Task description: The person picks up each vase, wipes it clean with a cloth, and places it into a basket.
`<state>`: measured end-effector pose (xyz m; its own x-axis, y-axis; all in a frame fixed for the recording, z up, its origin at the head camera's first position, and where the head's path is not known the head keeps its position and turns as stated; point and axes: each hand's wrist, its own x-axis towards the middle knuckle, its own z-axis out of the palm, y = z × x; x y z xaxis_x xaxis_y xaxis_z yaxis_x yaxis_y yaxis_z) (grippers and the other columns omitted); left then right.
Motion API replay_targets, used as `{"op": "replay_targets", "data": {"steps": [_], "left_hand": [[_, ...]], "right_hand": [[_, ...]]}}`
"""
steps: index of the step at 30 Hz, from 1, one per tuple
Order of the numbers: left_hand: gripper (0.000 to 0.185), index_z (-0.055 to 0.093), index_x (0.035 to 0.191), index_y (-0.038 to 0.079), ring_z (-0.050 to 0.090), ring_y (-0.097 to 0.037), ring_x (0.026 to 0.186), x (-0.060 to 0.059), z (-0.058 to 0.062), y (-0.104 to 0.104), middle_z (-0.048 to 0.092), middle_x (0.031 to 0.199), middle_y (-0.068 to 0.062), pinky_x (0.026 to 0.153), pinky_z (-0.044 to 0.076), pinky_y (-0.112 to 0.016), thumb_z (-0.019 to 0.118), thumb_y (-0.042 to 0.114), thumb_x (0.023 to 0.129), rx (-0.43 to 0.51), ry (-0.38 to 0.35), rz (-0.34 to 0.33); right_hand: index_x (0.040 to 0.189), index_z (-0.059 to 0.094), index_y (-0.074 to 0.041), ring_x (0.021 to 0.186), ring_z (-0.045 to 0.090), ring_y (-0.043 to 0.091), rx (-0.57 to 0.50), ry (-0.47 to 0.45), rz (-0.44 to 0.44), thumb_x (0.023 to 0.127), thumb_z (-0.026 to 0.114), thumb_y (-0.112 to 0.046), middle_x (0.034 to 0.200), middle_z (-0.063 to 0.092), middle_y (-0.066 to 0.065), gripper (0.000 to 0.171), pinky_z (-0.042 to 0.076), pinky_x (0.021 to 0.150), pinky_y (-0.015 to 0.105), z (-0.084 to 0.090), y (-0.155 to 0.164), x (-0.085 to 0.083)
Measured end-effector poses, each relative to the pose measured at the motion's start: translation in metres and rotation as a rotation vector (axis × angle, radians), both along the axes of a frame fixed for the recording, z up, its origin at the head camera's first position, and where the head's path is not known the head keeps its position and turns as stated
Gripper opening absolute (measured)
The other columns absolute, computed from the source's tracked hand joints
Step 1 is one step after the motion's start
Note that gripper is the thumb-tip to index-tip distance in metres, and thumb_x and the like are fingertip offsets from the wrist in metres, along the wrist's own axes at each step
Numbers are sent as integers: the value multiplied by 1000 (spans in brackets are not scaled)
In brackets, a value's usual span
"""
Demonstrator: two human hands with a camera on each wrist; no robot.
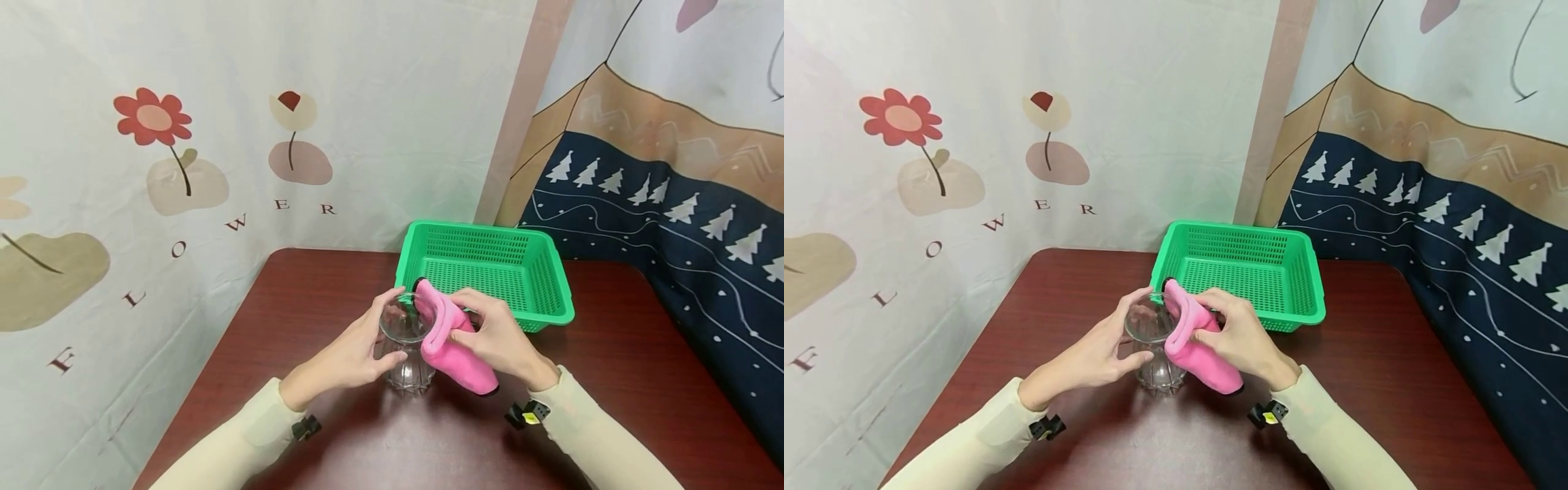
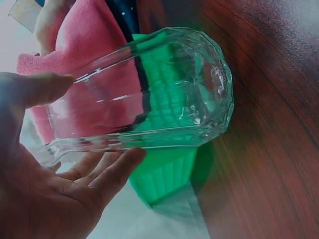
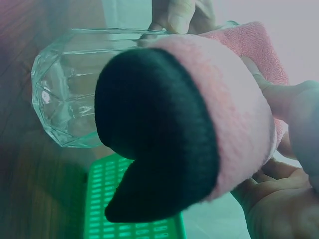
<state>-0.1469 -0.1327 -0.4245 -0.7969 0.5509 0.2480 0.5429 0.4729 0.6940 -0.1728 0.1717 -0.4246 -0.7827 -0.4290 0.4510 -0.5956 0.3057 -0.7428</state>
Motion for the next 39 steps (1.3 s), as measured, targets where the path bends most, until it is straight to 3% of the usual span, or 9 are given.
{"op": "replay_targets", "data": {"steps": [4, 8, 14, 16, 22, 27, 31, 35, 39], "left_hand": [[109, 22, 182, 18, 68, -33, 147, 3, 1, 3, 65, 156, -20, 110, 69, -53, 91, 14, 98, 5, -6, 32], [116, 28, 182, 23, 68, -29, 142, 6, 0, 7, 62, 155, -16, 104, 70, -45, 101, 25, 92, 3, 12, 106], [112, 41, 179, 22, 73, -21, 103, 6, 0, 14, 60, 136, -11, 95, 68, -31, 106, 29, 88, -22, 85, 196], [110, 42, 179, 21, 70, -18, 98, 5, 1, 14, 60, 132, -9, 93, 67, -31, 106, 24, 88, -25, 103, 190], [110, 42, 180, 15, 70, -24, 116, 2, 6, 7, 66, 132, -13, 94, 70, -35, 103, 8, 88, -8, 141, 92], [109, 37, 182, 12, 73, -35, 132, 1, 8, 2, 71, 147, -18, 98, 72, -46, 96, -3, 91, 1, 101, 30], [115, 31, 183, 10, 71, -39, 140, 3, 8, 2, 68, 157, -19, 99, 71, -55, 99, 5, 91, 8, 63, 22], [120, 28, 184, 9, 72, -37, 132, 4, 5, 6, 66, 152, -20, 96, 71, -47, 102, 11, 90, -13, 97, 41], [118, 29, 183, 7, 74, -34, 122, 5, 3, 9, 67, 144, -20, 92, 70, -41, 101, 7, 90, -24, 154, 59]], "right_hand": [[140, 84, -13, 116, 73, 15, 10, 9, -6, 91, 89, 12, 131, 83, 4, 56, 67, 92, 24, 0, 1, 1], [140, 84, -13, 113, 72, 15, 31, 17, -15, 90, 90, 12, 130, 84, 4, 56, 66, 89, 24, 0, 2, 1], [139, 84, -13, 114, 72, 15, 47, 31, -27, 91, 90, 11, 131, 85, 4, 54, 63, 89, 24, 0, 3, 1], [139, 85, -13, 114, 73, 14, 55, 36, -29, 91, 91, 10, 131, 85, 4, 52, 63, 90, 23, 0, 4, 1], [138, 84, -14, 115, 73, 13, 68, 63, -21, 93, 94, 4, 130, 85, 3, 49, 61, 92, 21, 1, 5, 0], [141, 83, -15, 116, 72, 15, 75, 74, 0, 93, 96, 1, 133, 84, 3, 52, 61, 91, 23, 2, 4, -2], [146, 81, -15, 122, 73, 17, 93, 80, 6, 94, 95, 2, 139, 82, 4, 57, 61, 94, 25, 3, 2, -2], [151, 78, -15, 127, 72, 17, 90, 70, 20, 94, 92, 5, 144, 80, 4, 61, 62, 97, 26, 1, -1, -2], [148, 79, -15, 123, 71, 17, 74, 72, 36, 95, 90, 6, 142, 80, 5, 59, 60, 94, 25, -4, -5, 0]]}}
